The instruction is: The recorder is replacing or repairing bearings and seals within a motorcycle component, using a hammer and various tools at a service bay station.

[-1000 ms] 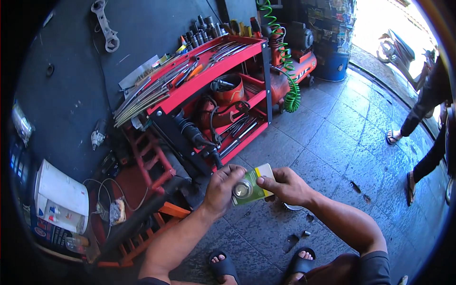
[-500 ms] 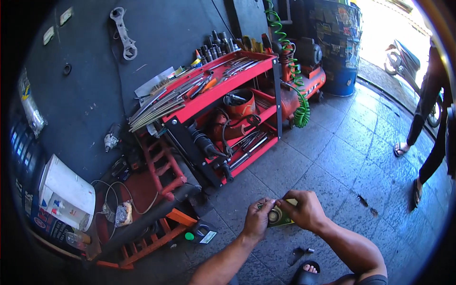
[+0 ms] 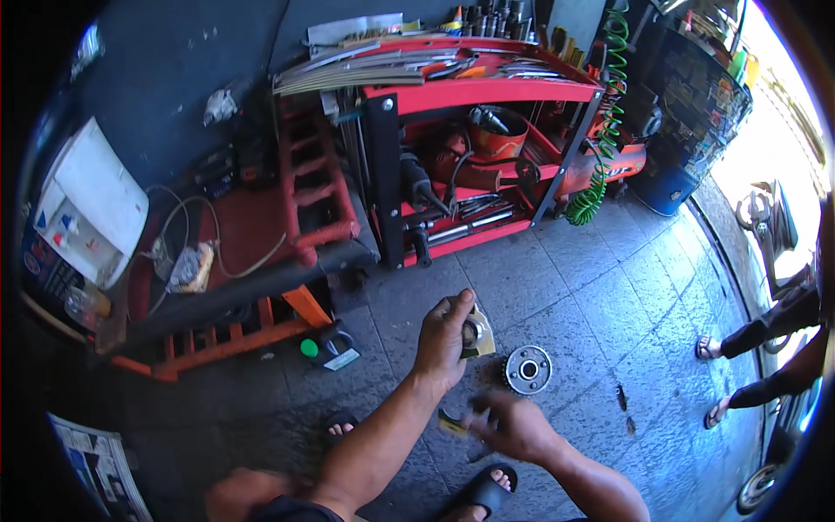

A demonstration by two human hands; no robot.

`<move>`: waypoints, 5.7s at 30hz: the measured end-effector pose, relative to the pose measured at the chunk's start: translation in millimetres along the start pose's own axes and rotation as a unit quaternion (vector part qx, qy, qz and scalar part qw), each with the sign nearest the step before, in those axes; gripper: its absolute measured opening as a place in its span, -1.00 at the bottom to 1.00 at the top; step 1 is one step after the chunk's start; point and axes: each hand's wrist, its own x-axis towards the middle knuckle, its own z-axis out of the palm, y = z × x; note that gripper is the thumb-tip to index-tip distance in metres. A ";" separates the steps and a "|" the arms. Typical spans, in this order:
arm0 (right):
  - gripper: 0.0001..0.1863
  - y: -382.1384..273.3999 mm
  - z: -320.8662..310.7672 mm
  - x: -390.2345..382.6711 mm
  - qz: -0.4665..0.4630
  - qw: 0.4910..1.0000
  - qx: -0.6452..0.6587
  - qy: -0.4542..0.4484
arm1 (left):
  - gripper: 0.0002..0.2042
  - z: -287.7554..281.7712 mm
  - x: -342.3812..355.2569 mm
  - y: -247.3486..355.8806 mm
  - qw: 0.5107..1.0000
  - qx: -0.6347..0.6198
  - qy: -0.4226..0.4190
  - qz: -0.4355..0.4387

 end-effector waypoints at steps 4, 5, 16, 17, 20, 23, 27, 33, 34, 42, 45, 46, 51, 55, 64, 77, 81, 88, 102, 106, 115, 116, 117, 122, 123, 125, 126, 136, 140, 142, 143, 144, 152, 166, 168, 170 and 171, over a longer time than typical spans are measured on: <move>-0.60 16.0 -6.1 6.8 0.017 0.878 0.377 0.294 | -0.57 5.2 -9.7 -22.6 0.990 0.103 0.038 0.091; -0.65 17.3 -7.3 8.1 0.036 0.887 0.351 0.298 | -0.55 8.2 -10.6 -26.0 0.990 0.113 0.034 0.082; -0.75 24.7 0.5 11.1 0.025 0.764 0.569 0.303 | -0.61 -2.1 -8.9 -32.7 0.968 0.008 -0.249 0.030; -0.76 29.2 5.4 15.0 0.008 0.691 0.659 0.297 | -0.60 -3.3 -8.6 -34.0 0.969 0.000 -0.247 0.021; -0.74 51.5 21.6 27.0 -0.005 0.533 0.806 0.257 | -0.53 2.4 -10.3 -42.1 0.938 0.208 -0.211 0.181; -0.64 77.3 47.8 41.0 0.017 0.429 0.881 0.197 | -0.50 10.1 -20.9 -57.6 0.801 0.491 -0.200 0.278; -0.52 98.5 104.3 47.8 0.050 0.310 0.937 0.152 | -0.45 3.3 -29.1 -86.2 0.676 0.656 -0.182 0.283; -0.45 116.6 172.1 48.3 0.048 0.290 0.947 0.127 | -0.48 -28.2 -14.8 -103.7 0.678 0.680 -0.194 0.201; -0.45 119.6 177.8 45.8 0.003 0.277 0.952 0.130 | -0.50 -31.3 -11.9 -106.1 0.689 0.677 -0.159 0.202; -0.35 136.9 173.3 14.9 -0.102 0.232 0.948 0.191 | -0.51 -65.9 18.3 -102.3 0.504 0.841 -0.105 0.164; -0.33 138.1 166.0 8.4 -0.108 0.223 0.949 0.196 | -0.58 -60.0 16.5 -111.5 0.610 0.731 -0.194 0.234; -0.33 139.0 164.6 7.5 -0.111 0.219 0.950 0.191 | -0.60 -55.4 12.7 -115.2 0.647 0.684 -0.241 0.236; -0.35 140.8 168.0 13.1 -0.123 0.225 0.947 0.193 | -0.66 -35.1 -5.4 -136.4 0.601 0.667 -0.345 0.274; -0.59 148.5 181.8 -11.1 0.106 0.370 0.885 0.262 | -0.70 -50.8 -0.7 -138.2 0.620 0.655 -0.357 0.242; -0.66 129.0 268.1 -239.2 0.388 0.703 0.528 -0.278 | -0.80 -120.8 33.6 -79.9 0.571 0.737 -0.356 0.060; -0.60 194.8 160.9 -64.5 0.260 0.852 0.377 0.254 | -0.77 -212.2 -24.1 3.6 0.495 0.808 -0.315 -0.061; -0.54 207.4 119.1 -7.7 0.242 0.873 0.345 0.247 | -0.73 -316.4 -114.5 57.4 0.508 0.826 -0.072 -0.236; -0.51 222.1 108.6 39.3 0.226 0.905 0.225 0.281 | -0.68 -452.2 -251.6 11.7 0.534 0.713 0.178 -0.419; -0.73 241.6 113.5 78.2 0.250 0.905 0.098 0.331 | -0.65 -444.7 -217.3 -11.8 0.616 0.679 0.190 -0.352; -0.75 234.5 102.0 78.5 0.273 0.911 0.101 0.292 | -0.70 -421.0 -188.8 -5.3 0.658 0.662 0.154 -0.323; -0.83 240.2 104.2 80.1 0.241 0.923 0.065 0.293 | -0.63 -402.9 -184.4 -9.7 0.612 0.693 0.138 -0.355; -0.83 241.8 105.3 81.7 0.233 0.926 0.067 0.288 | -0.62 -408.9 -184.1 -10.8 0.608 0.701 0.135 -0.348; -0.83 243.0 106.9 82.8 0.227 0.924 0.055 0.302 | -0.62 -413.5 -185.6 -17.4 0.615 0.698 0.144 -0.337; -0.79 248.4 111.9 88.4 0.251 0.919 0.074 0.295 | -0.78 -428.7 -166.5 -32.8 0.692 0.699 0.057 -0.171; -0.79 249.0 113.3 88.5 0.235 0.923 0.073 0.297 | -0.78 -427.0 -158.3 -34.2 0.696 0.696 0.059 -0.164; -0.77 252.2 114.6 89.4 0.251 0.919 0.079 0.293 | -0.78 -417.7 -138.2 -31.0 0.708 0.692 0.044 -0.138; -0.77 254.0 115.5 89.5 0.236 0.919 0.075 0.305 | -0.77 -409.1 -129.5 -28.1 0.716 0.687 0.023 -0.126; -0.59 251.4 113.4 80.6 0.232 0.932 0.053 0.274 | -0.77 -192.1 -61.0 74.1 0.671 0.734 -0.083 0.066; -0.43 230.4 77.6 102.2 0.208 0.949 -0.019 0.238 | -0.85 -112.7 -37.3 147.0 0.462 0.754 -0.131 0.449; -0.43 211.4 53.7 140.0 0.126 0.947 0.088 0.281 | -0.78 -87.9 -18.5 180.6 0.375 0.722 -0.061 0.579; -0.26 201.6 38.4 171.6 0.143 0.953 0.168 0.205 | -0.75 -77.3 -3.6 191.7 0.348 0.741 -0.016 0.574; -0.15 188.8 28.8 198.9 0.146 0.935 0.260 0.190 | -0.71 -68.6 9.6 198.9 0.323 0.753 0.028 0.572; -0.46 116.4 -15.5 401.4 0.192 0.632 0.746 0.085 | -0.45 -67.2 43.1 193.2 0.304 0.798 0.136 0.502; -0.38 146.7 59.6 153.7 0.011 0.833 0.485 0.265 | -0.58 -77.9 46.5 193.6 0.311 0.805 0.140 0.485; -0.51 154.4 84.4 81.0 0.040 0.878 0.388 0.279 | -0.59 -71.3 43.1 191.5 0.269 0.815 0.136 0.495; -0.58 152.7 105.6 18.7 0.170 0.883 0.376 0.225 | -0.66 -63.6 33.9 177.3 0.249 0.811 0.129 0.514; -0.60 147.8 117.4 2.1 0.184 0.877 0.329 0.297 | -0.71 -61.4 27.8 159.6 0.302 0.771 0.058 0.558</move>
